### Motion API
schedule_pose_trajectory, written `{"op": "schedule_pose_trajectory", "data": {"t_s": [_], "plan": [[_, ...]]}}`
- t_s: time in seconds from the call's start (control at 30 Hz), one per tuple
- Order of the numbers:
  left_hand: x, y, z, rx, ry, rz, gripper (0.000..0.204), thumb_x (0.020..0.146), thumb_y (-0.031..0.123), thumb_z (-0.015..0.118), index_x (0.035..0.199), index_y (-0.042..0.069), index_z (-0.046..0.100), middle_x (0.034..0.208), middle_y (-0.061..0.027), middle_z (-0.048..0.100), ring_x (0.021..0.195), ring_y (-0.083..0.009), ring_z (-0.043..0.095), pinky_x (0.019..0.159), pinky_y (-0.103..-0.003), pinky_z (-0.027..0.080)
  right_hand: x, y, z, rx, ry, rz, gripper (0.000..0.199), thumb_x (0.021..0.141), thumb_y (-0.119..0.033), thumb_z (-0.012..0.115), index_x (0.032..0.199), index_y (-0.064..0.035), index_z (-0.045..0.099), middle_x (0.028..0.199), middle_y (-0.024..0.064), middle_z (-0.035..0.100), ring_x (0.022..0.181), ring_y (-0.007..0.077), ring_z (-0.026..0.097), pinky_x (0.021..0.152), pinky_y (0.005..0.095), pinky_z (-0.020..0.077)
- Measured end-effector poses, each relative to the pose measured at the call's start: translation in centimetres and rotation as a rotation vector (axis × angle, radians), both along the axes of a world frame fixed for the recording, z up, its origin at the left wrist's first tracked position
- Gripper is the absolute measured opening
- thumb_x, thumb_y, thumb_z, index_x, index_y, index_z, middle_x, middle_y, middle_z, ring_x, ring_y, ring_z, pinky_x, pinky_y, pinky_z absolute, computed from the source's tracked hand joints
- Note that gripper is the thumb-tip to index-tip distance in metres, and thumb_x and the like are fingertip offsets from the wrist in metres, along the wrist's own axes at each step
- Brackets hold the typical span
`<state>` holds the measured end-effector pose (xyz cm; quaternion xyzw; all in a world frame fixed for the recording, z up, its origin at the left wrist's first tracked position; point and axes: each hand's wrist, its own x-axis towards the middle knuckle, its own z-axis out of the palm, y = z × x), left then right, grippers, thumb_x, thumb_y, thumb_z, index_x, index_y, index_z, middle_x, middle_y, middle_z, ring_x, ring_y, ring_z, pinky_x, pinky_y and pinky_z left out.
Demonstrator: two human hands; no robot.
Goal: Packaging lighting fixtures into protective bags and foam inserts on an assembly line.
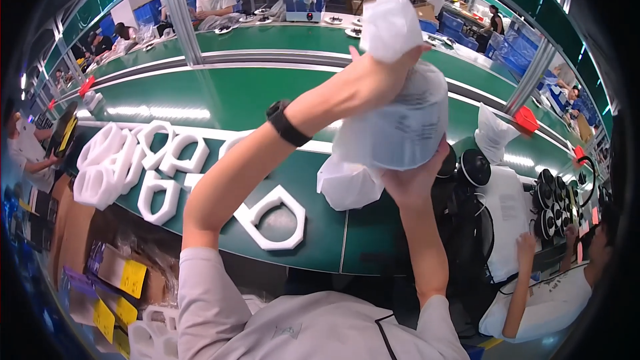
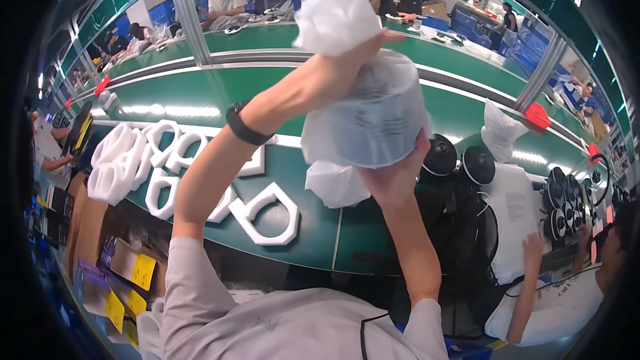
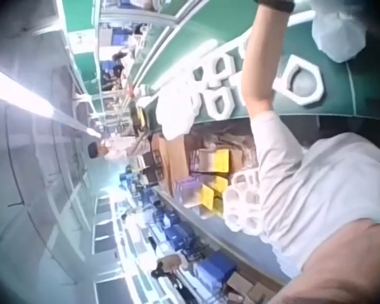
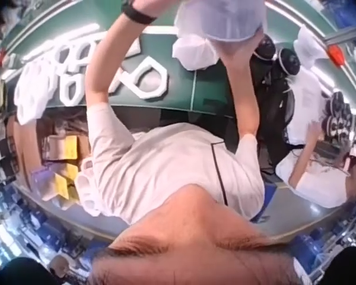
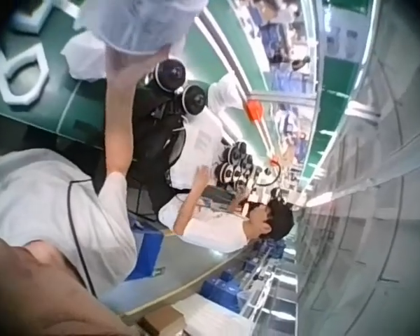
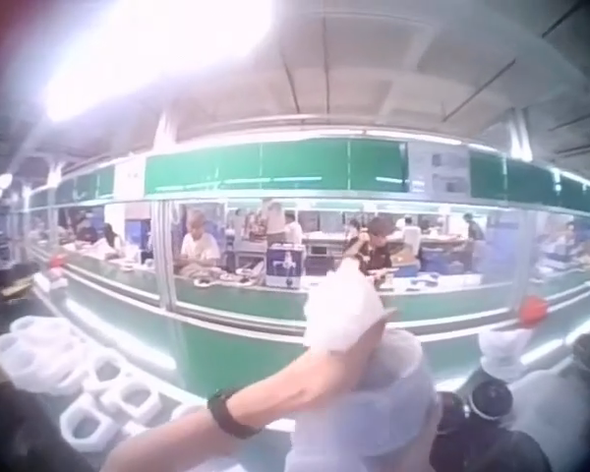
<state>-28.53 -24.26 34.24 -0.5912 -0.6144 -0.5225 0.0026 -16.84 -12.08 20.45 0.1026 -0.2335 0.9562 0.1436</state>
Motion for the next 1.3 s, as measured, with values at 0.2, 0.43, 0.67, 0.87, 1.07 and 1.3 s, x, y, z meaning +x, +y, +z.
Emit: {"op": "schedule_pose_trajectory", "data": {"t_s": [0.2, 0.43, 0.67, 0.87, 1.07, 1.3], "plan": [[0.2, -3.2, -2.6, -0.01, 0.641, 0.056, 0.057, 0.1, 0.037, 0.052, 0.15, 0.012, 0.042, 0.156, -0.0071, 0.043, 0.148, -0.0264, 0.033, 0.125, -0.051, 0.003, -0.2, -1.1, -1.2, 0.11, 0.007, -0.015, 0.093, 0.085, -0.083, 0.041, 0.158, -0.0273, 0.026, 0.159, 0.0011, 0.035, 0.146, 0.0268, 0.036, 0.117, 0.0533, 0.0323], [2.4, -8.2, -5.4, -0.089, 0.505, 0.378, 0.085, 0.079, 0.051, 0.071, 0.148, 0.009, 0.043, 0.16, -0.0207, 0.03, 0.15, -0.0449, 0.02, 0.117, -0.069, 0.01, -2.5, -4.7, -0.2, 0.274, 0.0, -0.088, 0.08, 0.095, -0.067, 0.035, 0.155, -0.0155, 0.033, 0.156, 0.0084, 0.039, 0.141, 0.0286, 0.043, 0.115, 0.0479, 0.0374], [-6.1, -14.7, -15.4, 0.372, -0.303, 0.737, 0.042, 0.106, 0.032, 0.052, 0.093, -0.006, 0.064, 0.07, -0.0092, 0.058, 0.069, -0.0125, 0.049, 0.062, -0.035, 0.047, -10.9, -5.7, -2.0, 0.961, -0.218, -0.004, 0.084, 0.095, -0.059, 0.056, 0.156, -0.0074, 0.03, 0.154, 0.0096, 0.042, 0.135, 0.0278, 0.048, 0.114, 0.0427, 0.0381], [-12.2, -18.9, -26.6, 0.758, -0.797, 0.801, 0.037, 0.105, 0.022, 0.051, 0.128, -0.006, 0.053, 0.118, -0.0129, 0.064, 0.102, -0.0182, 0.061, 0.086, -0.032, 0.047, -19.5, -16.4, -0.7, 1.638, 0.029, -0.308, 0.121, 0.063, -0.049, 0.091, 0.156, -0.0082, 0.026, 0.146, 0.0225, 0.041, 0.135, 0.0366, 0.046, 0.112, 0.044, 0.039], [-14.6, -24.4, -31.7, 0.287, -0.61, 1.019, 0.031, 0.096, 0.013, 0.052, 0.119, -0.007, 0.055, 0.106, -0.023, 0.065, 0.095, -0.0332, 0.064, 0.087, -0.04, 0.048, -26.2, -17.5, -4.6, 1.935, -0.067, -0.019, 0.123, 0.057, -0.056, 0.09, 0.154, -0.009, 0.031, 0.141, 0.0258, 0.042, 0.134, 0.0407, 0.045, 0.113, 0.0444, 0.0382], [-14.7, -27.6, -32.0, -0.225, -0.671, 0.978, 0.034, 0.086, 0.023, 0.063, 0.098, -0.009, 0.065, 0.093, -0.0306, 0.067, 0.092, -0.0442, 0.067, 0.083, -0.047, 0.05, -30.2, -17.8, -5.8, 2.118, 0.224, 0.267, 0.12, 0.059, -0.052, 0.088, 0.155, -0.0105, 0.029, 0.141, 0.0216, 0.041, 0.134, 0.0393, 0.043, 0.113, 0.0459, 0.0377]]}}
